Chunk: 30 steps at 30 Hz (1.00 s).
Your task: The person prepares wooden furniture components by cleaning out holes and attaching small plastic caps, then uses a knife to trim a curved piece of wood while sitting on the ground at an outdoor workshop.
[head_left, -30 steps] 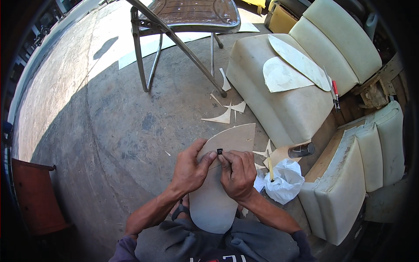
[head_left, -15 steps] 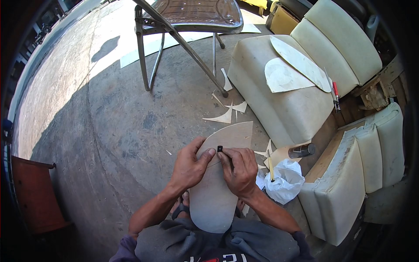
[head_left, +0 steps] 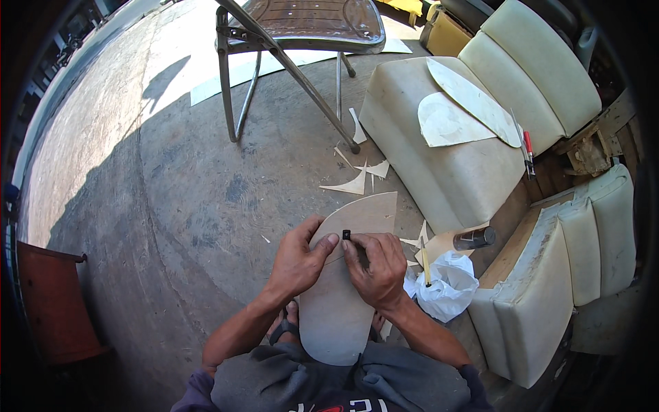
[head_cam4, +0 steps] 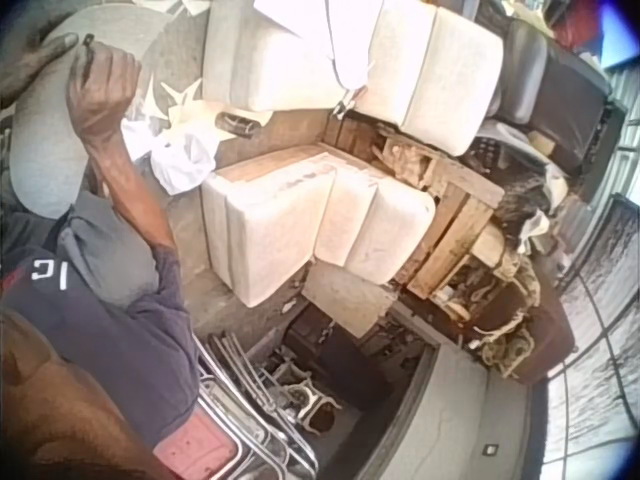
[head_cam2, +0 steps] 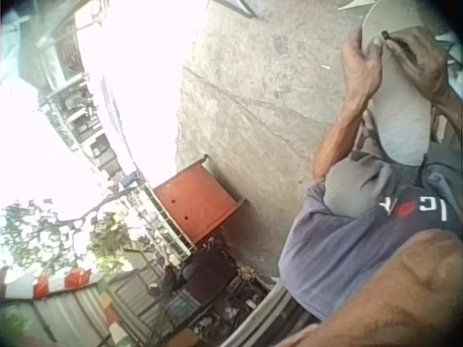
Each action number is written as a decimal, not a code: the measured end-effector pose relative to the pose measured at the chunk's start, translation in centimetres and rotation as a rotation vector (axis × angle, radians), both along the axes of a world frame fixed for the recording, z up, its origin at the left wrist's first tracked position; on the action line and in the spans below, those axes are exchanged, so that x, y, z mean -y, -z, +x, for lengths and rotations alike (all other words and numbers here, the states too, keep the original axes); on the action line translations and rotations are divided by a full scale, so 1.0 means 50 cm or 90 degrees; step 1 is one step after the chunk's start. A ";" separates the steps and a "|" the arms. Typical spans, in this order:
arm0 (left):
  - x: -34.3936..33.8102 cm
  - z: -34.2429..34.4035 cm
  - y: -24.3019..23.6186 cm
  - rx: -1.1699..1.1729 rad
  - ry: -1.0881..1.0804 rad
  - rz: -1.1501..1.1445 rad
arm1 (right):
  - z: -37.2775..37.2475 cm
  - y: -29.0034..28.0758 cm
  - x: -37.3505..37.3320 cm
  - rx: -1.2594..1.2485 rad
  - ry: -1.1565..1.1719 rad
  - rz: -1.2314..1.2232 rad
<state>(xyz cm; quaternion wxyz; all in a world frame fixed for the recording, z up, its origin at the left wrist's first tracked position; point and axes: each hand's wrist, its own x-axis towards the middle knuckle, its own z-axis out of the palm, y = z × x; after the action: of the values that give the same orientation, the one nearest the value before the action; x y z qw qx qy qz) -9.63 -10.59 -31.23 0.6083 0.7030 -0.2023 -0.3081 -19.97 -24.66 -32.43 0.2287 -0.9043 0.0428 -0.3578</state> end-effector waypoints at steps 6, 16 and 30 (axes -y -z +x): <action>-0.001 0.001 0.006 -0.008 -0.001 -0.014 | -0.002 0.005 -0.001 -0.009 0.003 -0.004; 0.000 0.001 0.007 -0.008 -0.001 -0.006 | 0.001 0.004 -0.001 -0.017 0.005 -0.002; -0.006 0.005 0.004 -0.052 0.004 -0.012 | 0.009 -0.044 0.052 -0.021 -0.028 -0.077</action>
<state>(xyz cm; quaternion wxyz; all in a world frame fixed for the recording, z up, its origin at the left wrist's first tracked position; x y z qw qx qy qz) -9.40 -10.31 -31.41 0.6215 0.6836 -0.1820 -0.3366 -19.51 -27.25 -30.22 0.1806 -0.9231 0.0049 -0.3395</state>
